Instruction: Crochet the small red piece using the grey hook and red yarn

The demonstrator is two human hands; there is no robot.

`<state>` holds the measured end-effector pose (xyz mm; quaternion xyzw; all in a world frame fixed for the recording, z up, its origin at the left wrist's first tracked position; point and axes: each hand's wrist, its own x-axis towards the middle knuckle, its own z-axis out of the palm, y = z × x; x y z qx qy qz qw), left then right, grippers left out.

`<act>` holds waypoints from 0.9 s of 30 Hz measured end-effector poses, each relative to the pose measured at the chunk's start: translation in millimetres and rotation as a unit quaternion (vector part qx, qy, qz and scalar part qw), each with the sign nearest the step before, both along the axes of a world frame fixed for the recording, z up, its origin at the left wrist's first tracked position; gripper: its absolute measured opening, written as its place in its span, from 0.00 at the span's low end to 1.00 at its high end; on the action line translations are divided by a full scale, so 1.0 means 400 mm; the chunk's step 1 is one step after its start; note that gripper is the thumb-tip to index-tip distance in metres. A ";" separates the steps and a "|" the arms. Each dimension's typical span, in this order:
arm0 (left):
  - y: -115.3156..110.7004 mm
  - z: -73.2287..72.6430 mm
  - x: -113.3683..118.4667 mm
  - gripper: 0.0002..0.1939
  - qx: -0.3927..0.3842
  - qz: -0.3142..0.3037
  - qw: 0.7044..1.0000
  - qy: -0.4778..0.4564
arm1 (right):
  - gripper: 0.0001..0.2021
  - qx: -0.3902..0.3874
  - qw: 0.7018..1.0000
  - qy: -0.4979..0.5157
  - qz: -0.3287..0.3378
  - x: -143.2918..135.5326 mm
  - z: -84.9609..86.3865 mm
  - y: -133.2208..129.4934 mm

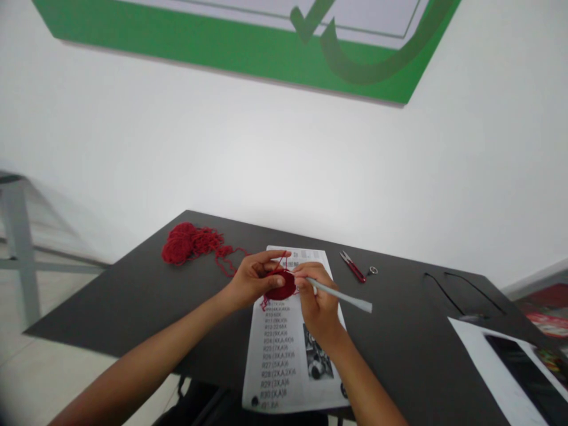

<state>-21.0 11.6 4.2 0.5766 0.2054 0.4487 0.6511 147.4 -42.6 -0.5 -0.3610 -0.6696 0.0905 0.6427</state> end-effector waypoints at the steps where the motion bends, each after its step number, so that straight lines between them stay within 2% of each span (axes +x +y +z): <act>1: 0.000 -0.001 0.001 0.34 0.016 0.009 1.000 0.005 | 0.06 0.005 1.000 -0.022 -0.010 0.001 -0.002 -0.001; 6: -0.002 -0.009 0.003 0.29 0.105 0.068 0.991 0.047 | 0.04 0.086 0.984 -0.147 -0.052 0.001 -0.006 0.002; 10: -0.012 -0.018 0.008 0.27 0.112 0.087 0.989 0.051 | 0.06 0.144 0.961 -0.219 -0.089 0.001 -0.009 0.014; 13: -0.019 -0.027 0.019 0.30 0.051 0.054 0.997 0.003 | 0.08 0.139 0.950 -0.250 -0.124 0.007 -0.018 0.019; 17: -0.022 -0.031 0.037 0.32 -0.100 0.027 0.991 -0.085 | 0.13 0.130 0.933 -0.293 -0.165 0.022 -0.038 0.019; 19: -0.023 -0.028 0.044 0.29 -0.146 0.023 0.982 -0.115 | 0.15 0.138 0.928 -0.296 -0.177 0.029 -0.047 0.019; 22: -0.025 -0.025 0.046 0.25 -0.171 0.003 0.975 -0.142 | 0.18 0.156 0.931 -0.277 -0.178 0.030 -0.053 0.023; 27: -0.011 -0.027 0.036 0.25 -0.139 0.016 0.981 -0.137 | 0.11 0.125 0.978 -0.144 -0.080 0.006 -0.036 0.017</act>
